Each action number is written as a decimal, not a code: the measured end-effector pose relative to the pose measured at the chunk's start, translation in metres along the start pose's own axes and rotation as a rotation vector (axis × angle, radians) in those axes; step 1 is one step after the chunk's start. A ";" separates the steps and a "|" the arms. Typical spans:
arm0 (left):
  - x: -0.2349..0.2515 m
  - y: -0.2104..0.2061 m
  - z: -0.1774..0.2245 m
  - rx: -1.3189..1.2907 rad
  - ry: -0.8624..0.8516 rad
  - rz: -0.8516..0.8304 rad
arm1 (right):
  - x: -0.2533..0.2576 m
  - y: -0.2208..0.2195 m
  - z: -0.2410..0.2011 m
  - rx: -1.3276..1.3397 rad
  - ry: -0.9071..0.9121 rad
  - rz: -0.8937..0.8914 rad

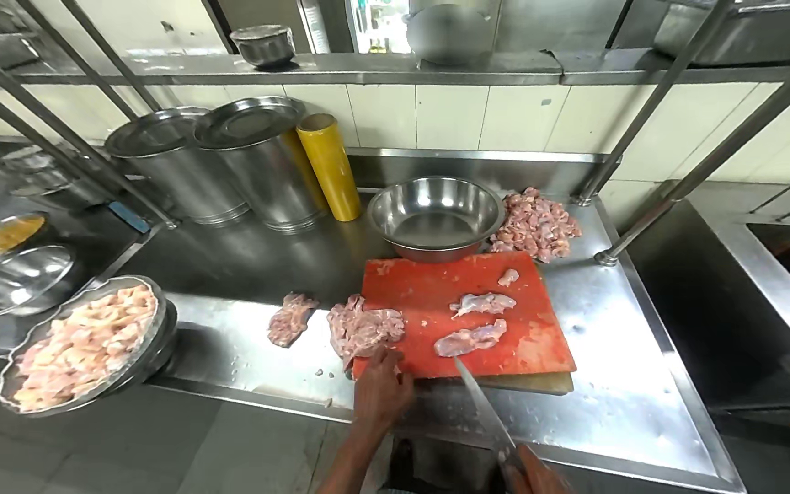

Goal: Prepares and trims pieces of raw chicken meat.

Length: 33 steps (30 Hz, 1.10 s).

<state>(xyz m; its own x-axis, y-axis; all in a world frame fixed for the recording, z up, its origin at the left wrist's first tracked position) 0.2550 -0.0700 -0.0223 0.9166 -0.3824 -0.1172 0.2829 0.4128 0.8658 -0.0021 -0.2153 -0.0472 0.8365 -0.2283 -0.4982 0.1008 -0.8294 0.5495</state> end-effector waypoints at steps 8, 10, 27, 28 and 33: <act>0.034 -0.049 0.071 -0.210 -0.408 -0.213 | 0.051 0.020 -0.044 -0.251 -0.154 0.048; 0.044 -0.059 0.078 -0.153 -0.443 -0.279 | 0.056 0.018 -0.046 -0.263 -0.156 0.024; 0.053 -0.062 0.085 -0.023 -0.449 -0.273 | 0.064 0.008 -0.040 -0.156 -0.123 -0.046; 0.054 -0.059 0.083 -0.043 -0.409 -0.252 | 0.043 0.001 -0.031 -0.147 -0.156 -0.069; 0.053 -0.026 0.064 -0.216 -0.161 0.013 | -0.007 -0.003 0.008 -0.127 -0.165 -0.092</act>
<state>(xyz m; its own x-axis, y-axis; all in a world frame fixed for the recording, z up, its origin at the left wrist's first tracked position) 0.2780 -0.1533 -0.0196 0.8687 -0.4952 -0.0132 0.3411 0.5785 0.7409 -0.0125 -0.2147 -0.0505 0.7225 -0.2436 -0.6471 0.2480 -0.7823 0.5714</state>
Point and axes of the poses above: each hand's wrist, its own x-axis towards the middle knuckle, its own y-axis out of the back of the hand, z = x × y, the point moved 9 cm from there along x, towards the middle knuckle, and after that the axes turned 10 degrees about y, right-handed, at the moved point
